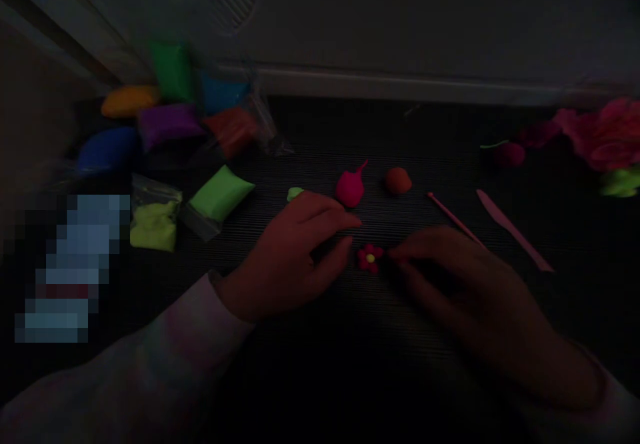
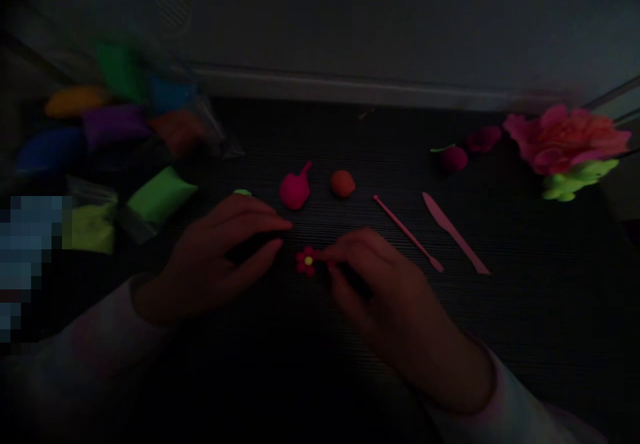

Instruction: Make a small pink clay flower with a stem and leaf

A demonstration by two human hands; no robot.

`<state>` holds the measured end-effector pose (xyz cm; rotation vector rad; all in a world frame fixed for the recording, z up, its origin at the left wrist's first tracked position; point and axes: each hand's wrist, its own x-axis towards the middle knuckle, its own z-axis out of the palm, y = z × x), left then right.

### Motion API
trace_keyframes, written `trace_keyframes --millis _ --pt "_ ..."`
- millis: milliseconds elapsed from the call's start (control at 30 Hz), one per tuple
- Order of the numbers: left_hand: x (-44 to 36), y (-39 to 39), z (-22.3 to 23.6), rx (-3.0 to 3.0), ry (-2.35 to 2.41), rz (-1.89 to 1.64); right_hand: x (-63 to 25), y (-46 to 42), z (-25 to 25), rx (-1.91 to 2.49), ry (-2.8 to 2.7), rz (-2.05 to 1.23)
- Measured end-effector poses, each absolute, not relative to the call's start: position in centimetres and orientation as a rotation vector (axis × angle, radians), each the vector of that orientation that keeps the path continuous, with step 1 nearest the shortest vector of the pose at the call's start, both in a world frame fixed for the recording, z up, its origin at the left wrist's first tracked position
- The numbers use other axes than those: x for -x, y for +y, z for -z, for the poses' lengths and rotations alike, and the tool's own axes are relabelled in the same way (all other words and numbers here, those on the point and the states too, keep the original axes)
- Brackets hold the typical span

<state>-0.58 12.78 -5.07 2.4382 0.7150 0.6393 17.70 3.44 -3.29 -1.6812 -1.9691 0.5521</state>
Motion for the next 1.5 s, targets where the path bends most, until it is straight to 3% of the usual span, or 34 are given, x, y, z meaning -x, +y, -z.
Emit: trace_keyframes --millis 133,467,700,1500 --pt "-0.1 13.2 5.4 -2.59 0.93 -0.862 -17.8 3.5 3.7 1.735 -1.854 -0.483" --pt "-2.6 13.7 5.4 -2.718 1.084 -0.671 -17.1 5.0 4.2 1.816 -1.566 -0.416" --pt "-2.6 13.7 5.5 -2.691 0.966 -0.744 -16.7 6.1 4.2 1.774 -1.4 -0.288" --pt "-2.1 13.3 5.3 -2.629 0.651 -0.832 -16.2 6.9 4.8 1.723 -1.48 -0.372"
